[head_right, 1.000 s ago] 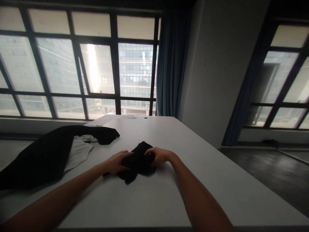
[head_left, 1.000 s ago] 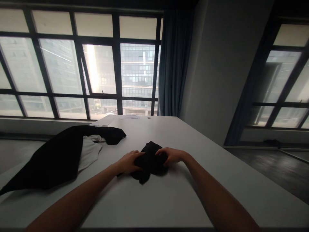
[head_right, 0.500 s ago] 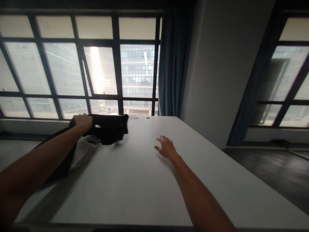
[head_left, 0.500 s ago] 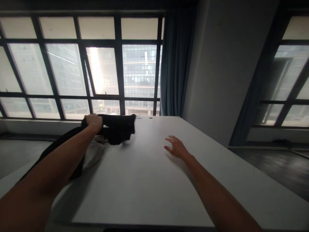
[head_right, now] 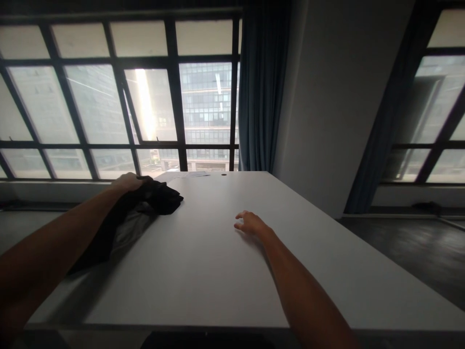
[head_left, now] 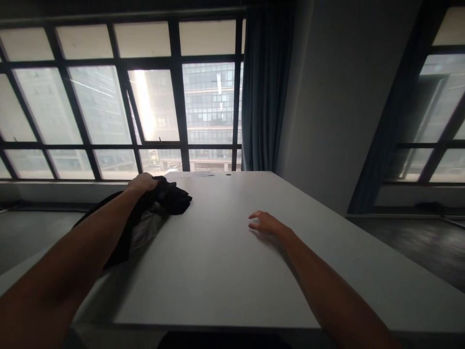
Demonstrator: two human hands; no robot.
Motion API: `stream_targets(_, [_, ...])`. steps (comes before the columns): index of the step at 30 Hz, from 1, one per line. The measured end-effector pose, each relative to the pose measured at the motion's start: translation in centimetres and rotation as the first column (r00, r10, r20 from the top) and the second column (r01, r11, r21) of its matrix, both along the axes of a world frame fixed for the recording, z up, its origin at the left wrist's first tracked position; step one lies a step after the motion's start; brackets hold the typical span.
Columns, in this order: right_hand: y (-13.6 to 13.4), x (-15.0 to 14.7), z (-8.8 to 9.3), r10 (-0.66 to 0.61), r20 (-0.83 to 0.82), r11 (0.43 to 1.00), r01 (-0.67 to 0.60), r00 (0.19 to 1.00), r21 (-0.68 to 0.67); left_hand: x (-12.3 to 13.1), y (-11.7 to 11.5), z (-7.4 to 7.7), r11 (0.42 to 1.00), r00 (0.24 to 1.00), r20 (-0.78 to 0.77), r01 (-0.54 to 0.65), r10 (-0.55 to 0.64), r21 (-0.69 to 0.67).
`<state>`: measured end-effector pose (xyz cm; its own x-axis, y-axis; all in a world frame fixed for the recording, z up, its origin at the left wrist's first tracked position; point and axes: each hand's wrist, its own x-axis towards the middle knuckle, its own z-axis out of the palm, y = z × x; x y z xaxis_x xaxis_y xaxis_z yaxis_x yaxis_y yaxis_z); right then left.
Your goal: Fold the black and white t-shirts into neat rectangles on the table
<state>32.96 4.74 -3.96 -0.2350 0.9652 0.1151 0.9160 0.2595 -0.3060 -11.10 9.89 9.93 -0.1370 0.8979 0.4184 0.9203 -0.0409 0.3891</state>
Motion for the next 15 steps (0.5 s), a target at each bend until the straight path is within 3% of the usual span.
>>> stream_targets(2, [0.0,0.0,0.1,-0.001,-0.046,1.000,0.001,0.999,-0.002,3.7,0.2,0.0,0.998,0.998,0.028,0.048,-0.047,-0.029])
stream_targets(5, [0.2,0.1,0.1,-0.001,-0.153,1.000,0.002,0.988,0.007,10.5,-1.3,-2.6,0.939,0.938,0.060,0.342,-0.340,-0.022])
stream_targets(6, [0.3,0.2,0.1,0.008,-0.197,1.000,-0.006,0.980,0.009,12.4,-2.1,-4.0,0.830,0.825,0.113,0.558,-0.554,-0.005])
stream_targets(7, [0.4,0.4,0.0,0.018,-0.240,1.000,-0.017,0.971,0.007,13.9,-3.0,-5.6,0.683,0.678,0.157,0.730,-0.718,-0.023])
stream_targets(8, [0.6,0.5,-0.1,0.027,-0.280,1.000,-0.028,0.959,0.002,15.0,-3.7,-7.2,0.562,0.560,0.175,0.826,-0.810,-0.045])
stream_targets(9, [0.7,0.7,-0.2,0.031,-0.312,0.999,-0.036,0.949,-0.008,15.6,-4.3,-8.7,0.479,0.480,0.177,0.876,-0.859,-0.052])
stream_targets(10, [0.8,0.9,-0.2,0.032,-0.331,0.999,-0.041,0.943,-0.020,15.7,-4.6,-10.2,0.451,0.455,0.155,0.891,-0.877,-0.062])
stream_targets(11, [0.9,1.0,-0.3,0.029,-0.337,0.999,-0.043,0.941,-0.032,15.5,-4.7,-11.6,0.468,0.473,0.117,0.881,-0.873,-0.069])
stream_targets(15, [0.5,0.5,-0.2,0.061,-0.295,0.995,-0.080,0.954,-0.053,13.4,-3.5,-15.8,0.683,0.685,-0.021,0.724,-0.729,-0.091])
